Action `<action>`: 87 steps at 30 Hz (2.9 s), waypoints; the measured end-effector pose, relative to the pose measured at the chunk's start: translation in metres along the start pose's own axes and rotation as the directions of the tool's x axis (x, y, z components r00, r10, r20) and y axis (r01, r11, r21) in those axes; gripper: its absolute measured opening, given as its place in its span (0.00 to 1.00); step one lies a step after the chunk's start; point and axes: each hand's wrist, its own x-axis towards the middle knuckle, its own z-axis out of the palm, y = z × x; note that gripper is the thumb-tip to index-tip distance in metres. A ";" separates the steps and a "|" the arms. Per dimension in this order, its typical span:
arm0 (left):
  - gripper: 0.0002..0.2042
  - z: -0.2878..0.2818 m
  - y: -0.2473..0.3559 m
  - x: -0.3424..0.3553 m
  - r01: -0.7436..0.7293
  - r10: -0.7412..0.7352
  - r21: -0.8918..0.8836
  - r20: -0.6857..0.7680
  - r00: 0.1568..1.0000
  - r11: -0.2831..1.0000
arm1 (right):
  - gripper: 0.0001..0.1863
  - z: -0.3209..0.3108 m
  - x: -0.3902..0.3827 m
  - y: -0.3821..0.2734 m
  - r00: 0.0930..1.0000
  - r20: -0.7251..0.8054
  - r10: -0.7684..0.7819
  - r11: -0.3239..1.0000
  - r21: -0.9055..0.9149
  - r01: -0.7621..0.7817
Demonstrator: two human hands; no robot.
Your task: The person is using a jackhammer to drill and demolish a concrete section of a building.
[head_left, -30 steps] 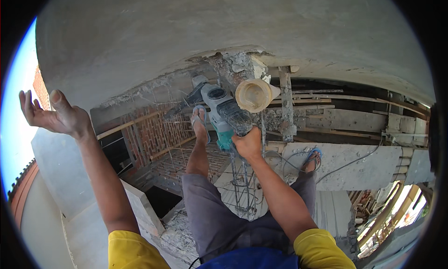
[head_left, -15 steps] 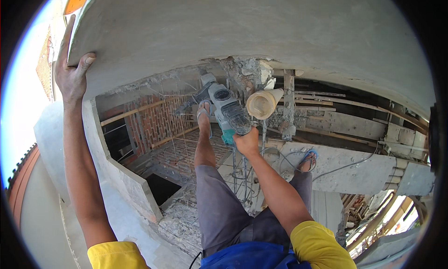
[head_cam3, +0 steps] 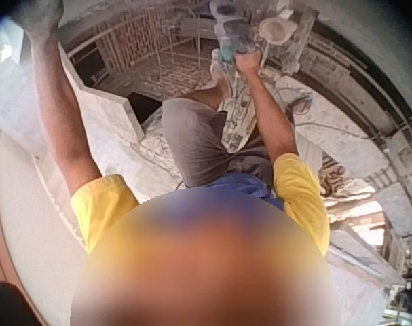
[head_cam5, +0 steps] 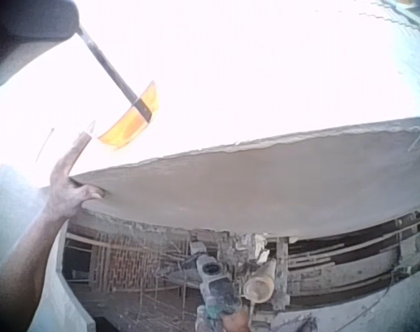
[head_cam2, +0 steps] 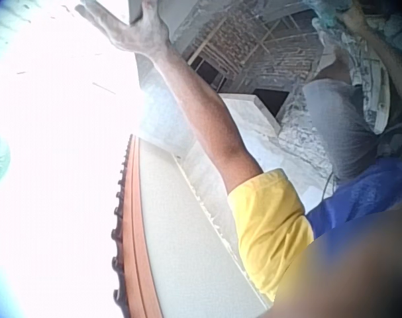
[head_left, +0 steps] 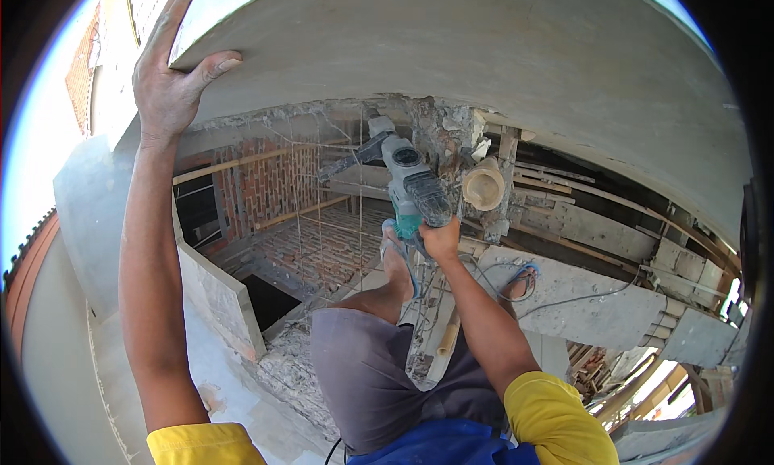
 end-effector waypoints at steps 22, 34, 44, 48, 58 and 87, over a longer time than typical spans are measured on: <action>0.40 -0.002 -0.009 -0.006 0.156 -0.145 -0.068 0.150 0.978 0.985 | 0.09 -0.013 0.009 0.030 0.995 0.040 0.091 0.990 0.101 -0.095; 0.48 -0.007 0.013 0.004 0.151 -0.149 -0.349 0.032 0.988 0.925 | 0.09 -0.007 0.009 0.021 0.994 0.067 0.088 0.989 0.117 -0.096; 0.47 0.016 0.009 0.004 0.145 -0.195 -0.444 -0.069 0.978 0.884 | 0.06 -0.019 0.008 0.015 0.991 0.063 0.118 0.968 0.216 -0.129; 0.50 0.020 0.028 0.001 -0.030 -0.149 -0.451 -0.357 0.922 0.892 | 0.07 0.000 0.001 0.010 0.999 0.028 0.022 0.968 0.251 -0.028; 0.25 0.253 0.057 -0.249 0.565 -0.594 0.256 0.574 0.564 0.784 | 0.07 -0.006 0.004 0.000 0.997 0.058 0.053 0.962 0.263 -0.067; 0.09 0.289 0.041 -0.276 0.516 -0.611 0.349 0.591 0.526 0.782 | 0.07 0.023 -0.011 -0.022 0.996 0.048 -0.069 0.998 -0.005 0.070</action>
